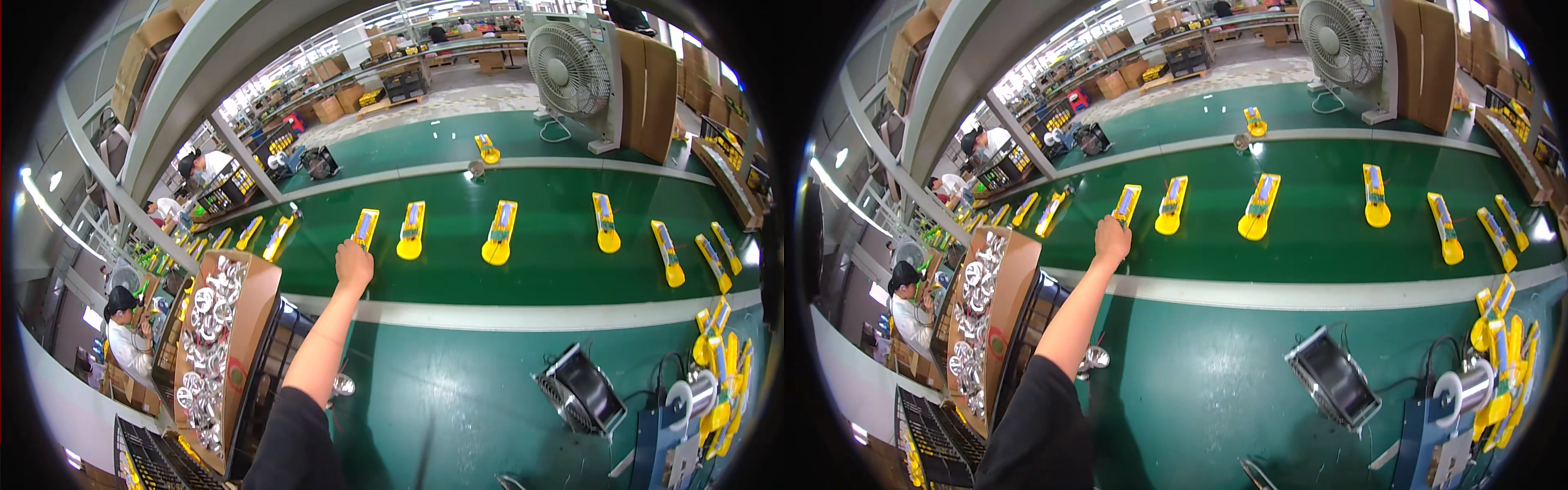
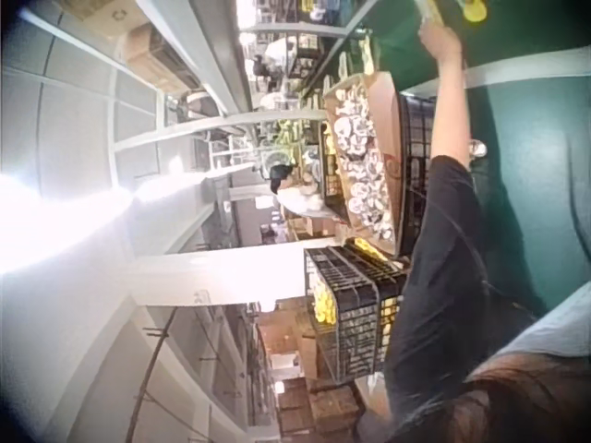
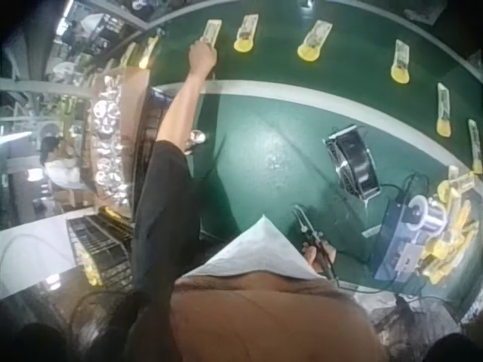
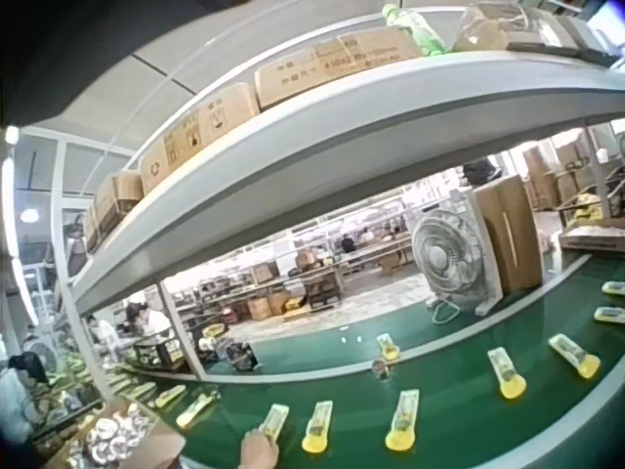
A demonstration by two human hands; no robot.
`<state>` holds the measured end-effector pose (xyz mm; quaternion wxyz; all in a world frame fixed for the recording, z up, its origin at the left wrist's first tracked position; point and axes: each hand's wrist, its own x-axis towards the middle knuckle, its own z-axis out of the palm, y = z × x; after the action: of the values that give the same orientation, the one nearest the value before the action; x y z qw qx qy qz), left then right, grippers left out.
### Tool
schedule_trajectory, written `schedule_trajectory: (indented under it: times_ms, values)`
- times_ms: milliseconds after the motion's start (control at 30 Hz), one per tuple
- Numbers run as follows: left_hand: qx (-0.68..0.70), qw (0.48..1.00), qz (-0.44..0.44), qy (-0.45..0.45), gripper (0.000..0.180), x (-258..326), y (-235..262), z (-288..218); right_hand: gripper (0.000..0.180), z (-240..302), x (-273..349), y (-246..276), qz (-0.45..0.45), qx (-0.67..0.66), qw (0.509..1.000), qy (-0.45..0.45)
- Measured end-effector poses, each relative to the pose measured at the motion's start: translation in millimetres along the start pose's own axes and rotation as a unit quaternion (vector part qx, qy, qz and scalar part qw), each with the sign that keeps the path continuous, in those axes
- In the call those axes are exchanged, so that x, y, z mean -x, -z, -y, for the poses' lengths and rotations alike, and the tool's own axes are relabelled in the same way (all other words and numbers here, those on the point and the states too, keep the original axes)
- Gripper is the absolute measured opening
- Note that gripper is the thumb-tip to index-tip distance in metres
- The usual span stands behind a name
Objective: The person assembles flashlights by soldering wires to circuit boards inside the flashlight casings using a soldering iron and placing the assembled flashlights onto a conveyor belt.
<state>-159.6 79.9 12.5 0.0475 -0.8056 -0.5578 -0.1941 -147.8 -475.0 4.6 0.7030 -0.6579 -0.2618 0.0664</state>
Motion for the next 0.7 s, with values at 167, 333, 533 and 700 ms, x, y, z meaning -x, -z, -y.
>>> schedule_trajectory:
  times_ms: [167,333,533,700]
  values:
    - [-0.008,0.999,0.017,0.04,0.029,-67.6,-33.6,-8.6,0.023,-1.8,-7.1,-4.1,-0.027,-0.001,0.999,-0.035]
    - [-0.098,0.995,0.024,0.012,0.033,-70.8,-17.7,-9.2,0.019,-3.5,-3.8,-4.4,-0.05,-0.004,0.997,-0.057]
    - [0.153,0.968,0.2,-0.003,0.045,-16.2,-2.4,-20.8,0.016,-2.9,5.2,-7.6,-0.134,-0.057,0.987,-0.069]
    - [0.21,0.977,0.018,-0.034,0.019,23.9,-9.3,-38.8,0.026,6.1,4.4,-0.6,-0.064,-0.007,0.994,-0.089]
